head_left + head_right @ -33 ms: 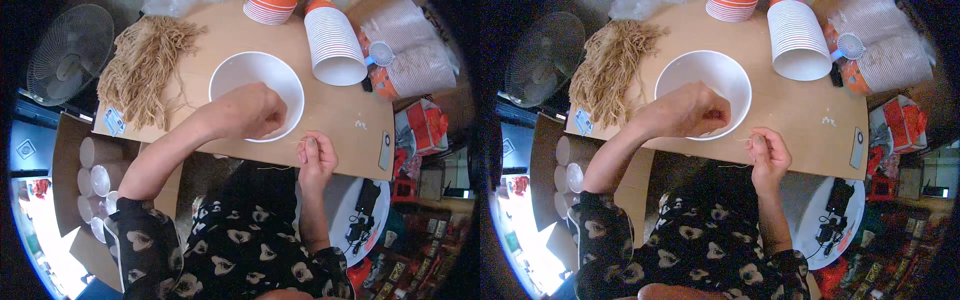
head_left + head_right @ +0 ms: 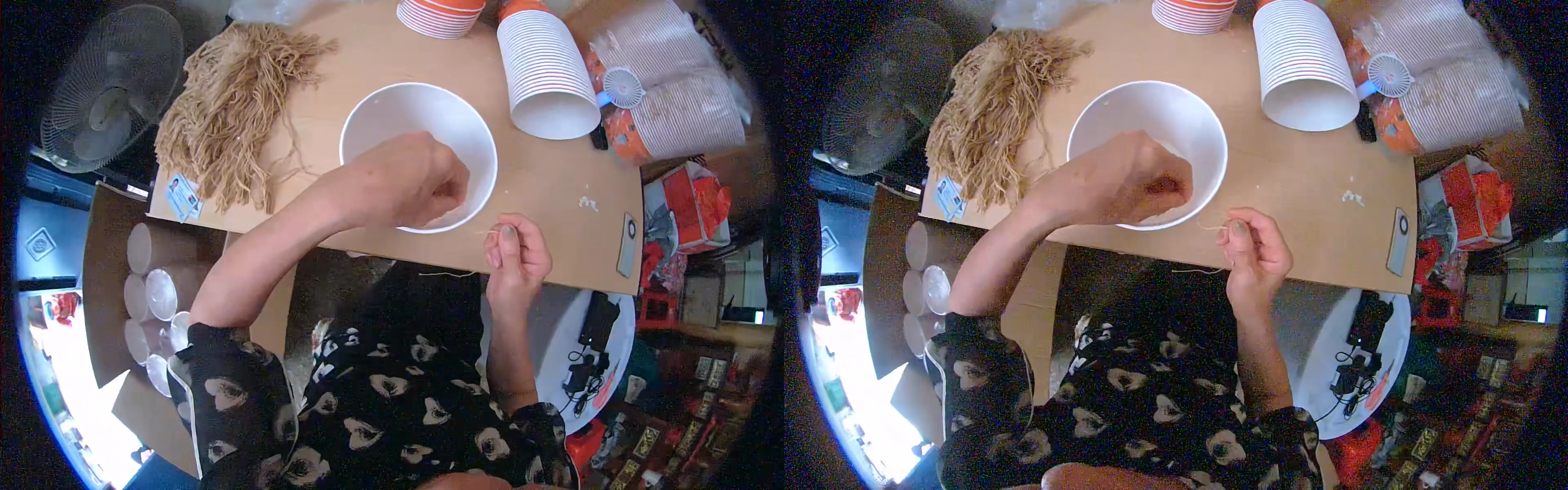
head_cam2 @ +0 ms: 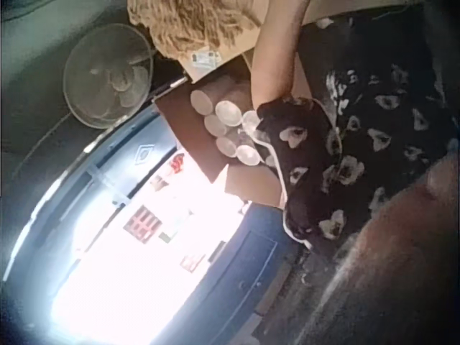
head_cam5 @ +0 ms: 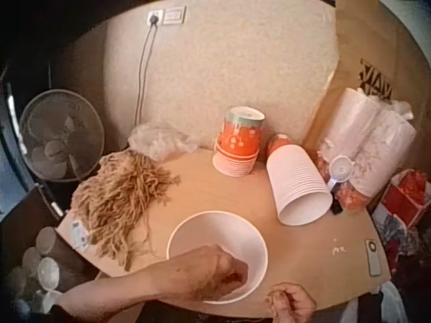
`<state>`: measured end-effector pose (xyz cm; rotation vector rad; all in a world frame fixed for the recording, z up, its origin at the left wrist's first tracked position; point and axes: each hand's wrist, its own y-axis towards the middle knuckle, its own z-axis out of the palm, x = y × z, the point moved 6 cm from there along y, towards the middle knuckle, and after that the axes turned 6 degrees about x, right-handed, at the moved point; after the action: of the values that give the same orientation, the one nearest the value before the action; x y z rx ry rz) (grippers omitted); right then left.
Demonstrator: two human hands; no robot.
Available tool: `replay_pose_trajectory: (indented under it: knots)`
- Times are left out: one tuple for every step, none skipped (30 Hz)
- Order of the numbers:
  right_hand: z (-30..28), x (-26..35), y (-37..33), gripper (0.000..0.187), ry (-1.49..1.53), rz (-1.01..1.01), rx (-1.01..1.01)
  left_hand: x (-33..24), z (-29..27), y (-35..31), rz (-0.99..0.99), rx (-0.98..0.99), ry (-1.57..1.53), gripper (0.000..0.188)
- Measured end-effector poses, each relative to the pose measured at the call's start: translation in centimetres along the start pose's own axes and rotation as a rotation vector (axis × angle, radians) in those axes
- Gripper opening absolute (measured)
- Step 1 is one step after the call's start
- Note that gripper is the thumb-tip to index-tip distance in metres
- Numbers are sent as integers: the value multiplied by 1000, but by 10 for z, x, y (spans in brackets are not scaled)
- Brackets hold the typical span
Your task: Threading a string handle through the holes of a paper bowl for packaging.
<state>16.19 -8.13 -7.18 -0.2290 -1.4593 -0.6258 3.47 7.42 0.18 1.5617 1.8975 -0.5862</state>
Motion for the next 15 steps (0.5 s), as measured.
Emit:
replay_pose_trajectory:
  knots:
    - [-1,2,0,18,-37,-11,-22,0,-4,-3,16,-55,13,9]
    - [-2,3,1,18,-45,-8,-28,1,-5,-5,22,-52,5,9]
    - [-2,5,2,18,-92,-35,-32,1,-10,-8,49,-123,-25,9]
    - [-3,8,2,18,-137,-62,-38,-1,-16,-11,76,-193,-53,10]
    - [-2,13,3,18,-138,-59,-52,-4,-14,-11,82,-180,-56,10]
    - [5,23,6,18,-212,-61,-32,-9,-15,-12,115,-215,-152,10]
    - [9,31,9,18,-283,-63,-13,-12,-18,-12,145,-249,-247,10]
    - [11,34,11,18,-274,-57,-14,-18,-21,-13,136,-243,-244,10]
    - [15,38,13,19,-342,-82,62,-27,-21,-10,133,-202,-198,11]
    - [19,40,15,19,-408,-108,138,-35,-18,-7,130,-159,-153,12]
    - [17,39,18,19,-397,-108,138,-37,-15,-2,151,-123,-154,13]
    - [17,42,21,17,-408,-179,170,-40,-15,0,144,-120,-146,13]
    - [18,46,20,16,-418,-251,199,-42,-15,1,118,-125,-154,16]
    - [15,48,19,14,-422,-167,190,-44,-14,3,98,-128,-161,18]
    - [14,49,19,14,-417,-170,183,-45,-12,4,100,-123,-155,18]
